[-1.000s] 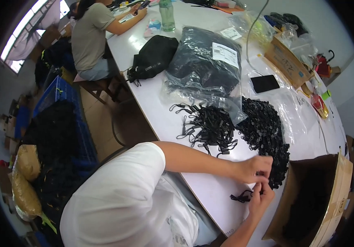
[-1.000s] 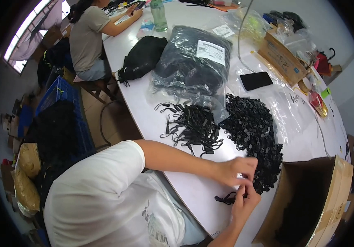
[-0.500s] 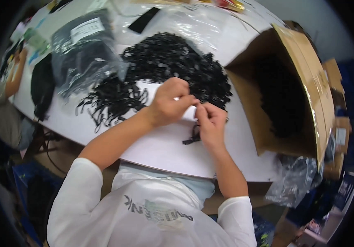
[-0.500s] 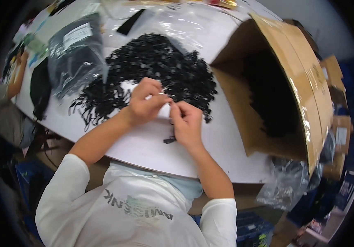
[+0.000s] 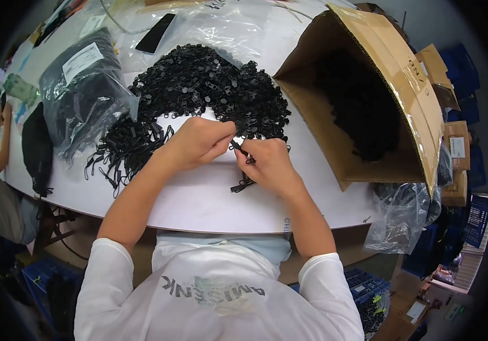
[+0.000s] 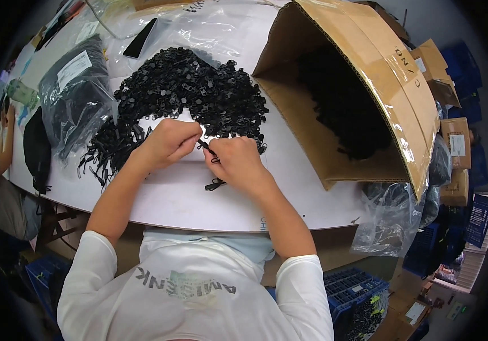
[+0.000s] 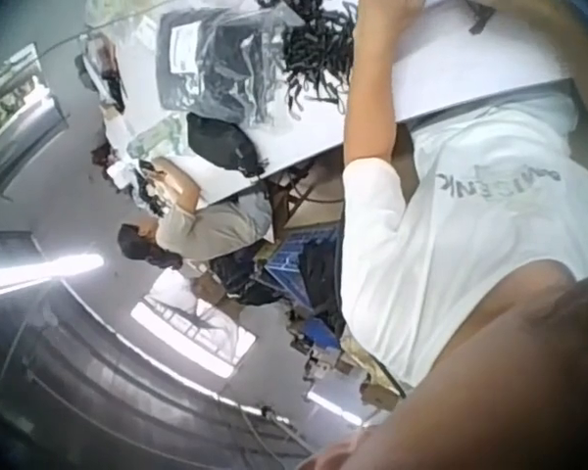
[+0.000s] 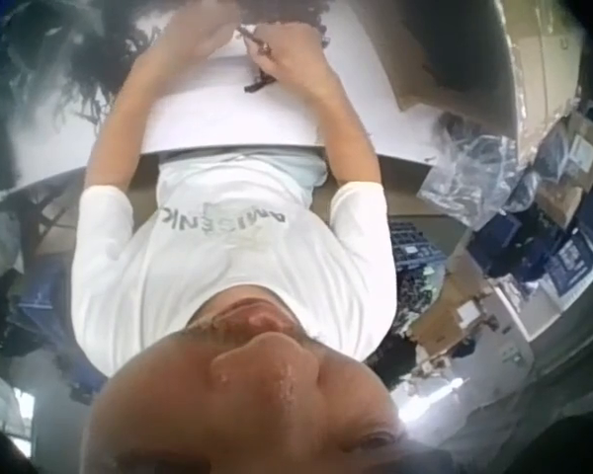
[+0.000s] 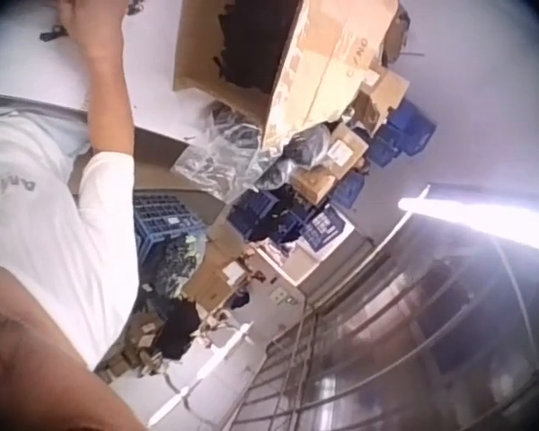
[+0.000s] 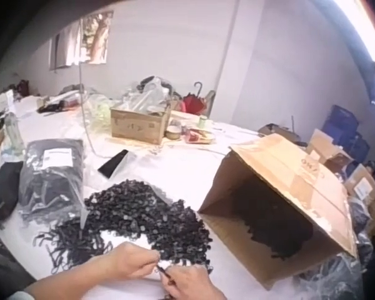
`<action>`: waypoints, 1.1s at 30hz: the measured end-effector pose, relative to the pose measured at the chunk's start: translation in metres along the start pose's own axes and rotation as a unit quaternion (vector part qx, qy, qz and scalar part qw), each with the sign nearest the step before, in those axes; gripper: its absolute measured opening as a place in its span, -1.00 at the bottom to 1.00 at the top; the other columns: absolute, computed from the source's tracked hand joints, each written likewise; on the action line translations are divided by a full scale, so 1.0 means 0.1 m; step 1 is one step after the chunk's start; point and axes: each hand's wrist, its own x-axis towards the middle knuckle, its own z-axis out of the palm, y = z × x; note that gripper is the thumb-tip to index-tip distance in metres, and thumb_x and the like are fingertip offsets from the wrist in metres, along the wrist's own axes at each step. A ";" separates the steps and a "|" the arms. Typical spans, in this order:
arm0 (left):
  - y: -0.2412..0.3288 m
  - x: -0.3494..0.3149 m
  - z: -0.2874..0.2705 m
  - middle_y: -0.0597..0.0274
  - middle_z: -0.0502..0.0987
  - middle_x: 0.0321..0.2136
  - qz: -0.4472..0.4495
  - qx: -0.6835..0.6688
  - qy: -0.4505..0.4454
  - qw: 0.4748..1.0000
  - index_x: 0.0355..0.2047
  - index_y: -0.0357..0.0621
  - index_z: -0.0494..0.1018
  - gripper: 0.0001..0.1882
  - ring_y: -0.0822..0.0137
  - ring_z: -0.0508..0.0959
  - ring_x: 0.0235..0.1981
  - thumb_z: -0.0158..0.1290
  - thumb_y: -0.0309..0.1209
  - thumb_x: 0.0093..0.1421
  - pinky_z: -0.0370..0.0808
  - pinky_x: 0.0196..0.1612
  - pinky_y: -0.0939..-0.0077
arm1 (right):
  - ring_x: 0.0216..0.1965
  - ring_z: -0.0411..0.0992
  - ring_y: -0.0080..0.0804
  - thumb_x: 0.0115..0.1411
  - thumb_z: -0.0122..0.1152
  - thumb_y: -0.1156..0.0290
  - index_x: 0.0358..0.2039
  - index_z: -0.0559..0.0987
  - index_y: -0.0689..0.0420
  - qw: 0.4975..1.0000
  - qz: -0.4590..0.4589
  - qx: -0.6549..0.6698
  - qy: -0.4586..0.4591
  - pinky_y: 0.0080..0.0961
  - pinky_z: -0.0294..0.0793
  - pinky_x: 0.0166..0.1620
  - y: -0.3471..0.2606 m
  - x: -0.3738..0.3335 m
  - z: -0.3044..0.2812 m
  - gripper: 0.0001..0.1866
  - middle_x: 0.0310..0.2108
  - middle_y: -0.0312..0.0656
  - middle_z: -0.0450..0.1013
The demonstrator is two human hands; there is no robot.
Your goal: Assembling and sorting small black plastic garment tags at a workbench.
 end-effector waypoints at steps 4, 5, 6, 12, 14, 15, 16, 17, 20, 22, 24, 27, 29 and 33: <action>0.02 0.00 0.07 0.21 0.38 -0.71 0.032 0.120 0.036 0.992 -0.54 -0.13 0.32 -0.89 0.16 0.45 -0.68 0.03 -0.44 0.02 0.36 -0.62 0.31 | -0.70 0.35 -0.14 -0.02 0.21 0.47 -0.65 0.43 0.21 1.000 -0.001 -0.026 -0.010 -0.33 0.32 -0.58 -0.03 0.01 -0.01 -0.83 -0.73 -0.10 0.36; 0.03 0.01 0.09 0.24 0.39 -0.70 0.030 0.168 0.047 0.984 -0.54 -0.09 0.33 -0.89 0.19 0.45 -0.67 0.05 -0.42 0.02 0.36 -0.63 0.33 | -0.70 0.35 -0.14 -0.02 0.21 0.47 -0.65 0.44 0.21 1.000 0.004 -0.014 -0.015 -0.33 0.32 -0.58 -0.03 0.00 -0.01 -0.84 -0.73 -0.10 0.36; 0.02 0.00 0.14 0.27 0.39 -0.70 0.024 0.198 0.066 0.978 -0.54 -0.05 0.34 -0.88 0.23 0.46 -0.68 0.07 -0.39 0.03 0.36 -0.64 0.35 | -0.70 0.35 -0.13 -0.03 0.21 0.47 -0.65 0.45 0.21 1.000 0.006 -0.001 -0.021 -0.33 0.32 -0.58 -0.02 0.01 -0.02 -0.85 -0.72 -0.09 0.36; -0.06 -0.03 0.16 0.16 0.39 -0.72 0.048 0.056 -0.014 0.997 -0.54 -0.09 0.35 -0.84 0.10 0.46 -0.63 0.04 -0.35 0.13 0.36 -0.59 0.25 | -0.67 0.39 -0.14 -0.01 0.19 0.45 -0.63 0.49 0.20 0.996 0.019 0.043 -0.070 -0.33 0.35 -0.55 -0.01 0.01 -0.07 -0.87 -0.70 -0.11 0.40; -0.07 -0.03 0.09 0.07 0.41 -0.69 0.022 0.006 -0.064 0.998 -0.54 -0.15 0.35 -0.77 0.01 0.45 -0.62 0.01 -0.32 0.21 0.35 -0.55 0.18 | -0.66 0.40 -0.16 -0.01 0.19 0.43 -0.62 0.50 0.19 0.995 0.021 0.045 -0.081 -0.33 0.37 -0.53 0.00 0.00 -0.08 -0.86 -0.69 -0.12 0.41; -0.10 -0.04 0.07 0.07 0.41 -0.69 0.019 0.007 -0.059 0.998 -0.54 -0.15 0.35 -0.77 0.01 0.45 -0.62 0.01 -0.32 0.21 0.35 -0.55 0.18 | -0.70 0.33 -0.21 0.02 0.19 0.47 -0.59 0.50 0.21 0.997 0.002 0.051 -0.062 -0.39 0.30 -0.58 0.00 0.01 -0.08 -0.88 -0.72 -0.13 0.36; -0.13 -0.04 0.06 0.06 0.39 -0.71 0.037 -0.006 -0.013 0.999 -0.55 -0.17 0.35 -0.76 0.01 0.44 -0.63 0.01 -0.33 0.21 0.34 -0.56 0.20 | -0.75 0.25 -0.26 0.05 0.18 0.50 -0.56 0.51 0.24 0.997 -0.016 0.058 -0.042 -0.45 0.23 -0.62 0.01 0.02 -0.07 -0.89 -0.74 -0.13 0.30; -0.17 -0.04 0.04 0.05 0.37 -0.73 0.056 -0.019 0.033 0.998 -0.57 -0.18 0.34 -0.75 0.00 0.43 -0.64 0.02 -0.34 0.21 0.33 -0.58 0.22 | -0.75 0.25 -0.26 0.05 0.18 0.50 -0.56 0.51 0.24 0.997 -0.020 0.058 -0.047 -0.45 0.23 -0.62 0.01 0.02 -0.09 -0.89 -0.74 -0.13 0.30; -0.21 -0.01 -0.12 0.01 0.33 -0.74 0.038 -0.026 0.058 0.997 -0.61 -0.20 0.32 -0.72 -0.04 0.39 -0.66 0.05 -0.37 0.20 0.28 -0.61 0.24 | -0.76 0.20 -0.40 0.11 0.16 0.50 -0.51 0.52 0.27 0.998 0.014 0.056 -0.039 -0.50 0.16 -0.64 -0.02 0.01 -0.14 -0.89 -0.75 -0.18 0.27; -0.22 -0.02 -0.14 0.01 0.32 -0.74 0.029 -0.023 0.055 0.998 -0.62 -0.20 0.32 -0.71 -0.04 0.39 -0.67 0.05 -0.35 0.21 0.28 -0.61 0.21 | -0.76 0.20 -0.45 0.13 0.15 0.48 -0.50 0.52 0.27 0.993 0.042 0.098 -0.051 -0.51 0.15 -0.64 -0.03 0.02 -0.14 -0.87 -0.75 -0.21 0.28; -0.24 -0.07 -0.15 0.05 0.37 -0.74 0.019 0.013 0.035 0.999 -0.62 -0.18 0.34 -0.67 -0.01 0.42 -0.67 0.06 -0.26 0.20 0.32 -0.60 0.22 | -0.76 0.19 -0.49 0.15 0.13 0.46 -0.49 0.53 0.27 0.985 0.070 0.141 -0.064 -0.53 0.13 -0.64 -0.02 0.00 -0.16 -0.85 -0.75 -0.24 0.29; -0.21 -0.03 -0.23 0.08 0.43 -0.72 -0.077 0.162 0.101 0.979 -0.63 -0.15 0.37 -0.63 0.05 0.48 -0.65 0.08 -0.16 0.17 0.40 -0.56 0.25 | -0.77 0.12 -0.64 0.19 0.11 0.42 -0.50 0.54 0.21 0.960 0.187 0.201 0.049 -0.59 0.10 -0.67 0.23 -0.19 -0.41 -0.83 -0.72 -0.28 0.35; -0.22 -0.06 -0.29 0.12 0.48 -0.70 -0.153 0.181 0.095 0.967 -0.60 -0.13 0.41 -0.62 0.10 0.54 -0.63 0.15 -0.08 0.09 0.47 -0.52 0.29 | -0.78 -0.01 -0.69 0.23 0.03 0.34 -0.37 0.55 0.22 0.854 0.293 0.348 0.254 -0.65 0.00 -0.68 0.48 -0.29 -0.67 -0.78 -0.75 -0.40 0.21; -0.29 -0.08 -0.27 0.11 0.51 -0.65 -0.215 0.298 0.027 0.930 -0.52 -0.16 0.43 -0.62 0.08 0.57 -0.56 0.20 -0.08 0.02 0.50 -0.48 0.23 | -0.78 -0.11 -0.65 0.18 -0.14 0.16 -0.43 0.45 0.17 0.692 0.351 0.473 0.418 -0.65 -0.16 -0.73 0.68 -0.45 -0.84 -0.67 -0.76 -0.46 -0.01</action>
